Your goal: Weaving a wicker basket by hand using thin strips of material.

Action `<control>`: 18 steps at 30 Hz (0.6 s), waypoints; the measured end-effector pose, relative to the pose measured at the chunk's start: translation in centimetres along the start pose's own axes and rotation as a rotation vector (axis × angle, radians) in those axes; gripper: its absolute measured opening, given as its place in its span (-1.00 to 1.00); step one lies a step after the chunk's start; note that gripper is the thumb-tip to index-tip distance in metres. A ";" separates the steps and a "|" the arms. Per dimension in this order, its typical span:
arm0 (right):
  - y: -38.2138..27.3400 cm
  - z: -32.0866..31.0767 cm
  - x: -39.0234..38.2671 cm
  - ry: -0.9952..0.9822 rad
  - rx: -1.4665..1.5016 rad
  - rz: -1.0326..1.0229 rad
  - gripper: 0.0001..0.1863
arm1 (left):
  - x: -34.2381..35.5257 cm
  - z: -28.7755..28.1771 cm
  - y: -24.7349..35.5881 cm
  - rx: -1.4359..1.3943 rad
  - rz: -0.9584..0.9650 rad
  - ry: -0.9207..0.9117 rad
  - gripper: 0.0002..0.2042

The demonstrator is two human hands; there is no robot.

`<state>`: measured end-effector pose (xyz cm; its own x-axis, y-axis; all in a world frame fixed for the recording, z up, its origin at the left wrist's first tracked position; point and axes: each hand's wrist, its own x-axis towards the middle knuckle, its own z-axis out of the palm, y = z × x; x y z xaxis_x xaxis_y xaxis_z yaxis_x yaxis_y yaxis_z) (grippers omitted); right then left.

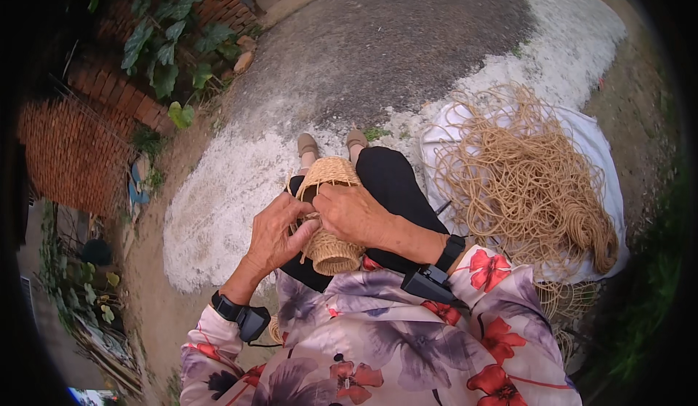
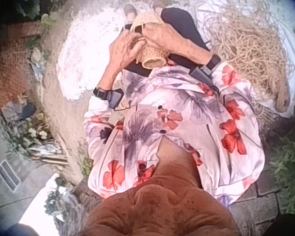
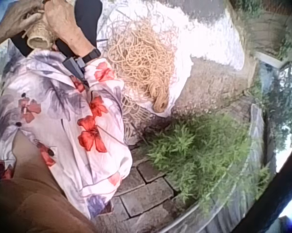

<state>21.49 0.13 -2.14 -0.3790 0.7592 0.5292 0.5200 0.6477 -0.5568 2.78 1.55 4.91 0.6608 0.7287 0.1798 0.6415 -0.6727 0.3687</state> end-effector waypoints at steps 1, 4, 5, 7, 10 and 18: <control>-0.2 0.2 -0.1 -0.001 0.001 -0.002 -0.86 | 0.0 0.0 -0.1 0.001 -0.002 0.001 -0.86; -0.4 0.6 -0.3 0.014 -0.069 -0.048 -0.85 | -0.3 0.4 -0.6 -0.069 -0.051 0.001 -0.84; -0.2 1.0 -0.4 0.053 -0.024 -0.051 -0.84 | -0.4 0.4 -0.9 -0.118 -0.106 -0.041 -0.84; -0.1 0.7 -0.3 0.087 0.019 -0.061 -0.82 | -0.6 0.5 -1.3 -0.169 -0.164 -0.075 -0.85; 0.7 -0.3 -0.1 -0.020 0.567 0.189 -0.88 | -0.9 0.4 -1.4 -0.257 -0.158 -0.037 -0.88; -0.2 -0.3 1.0 -0.041 0.471 0.166 -0.93 | -1.9 1.6 -1.6 0.237 0.281 0.264 -0.89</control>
<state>21.28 0.78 -1.31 -0.3555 0.8500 0.3888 0.1768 0.4696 -0.8650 1.10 1.05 2.51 0.7201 0.5006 0.4805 0.5432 -0.8376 0.0586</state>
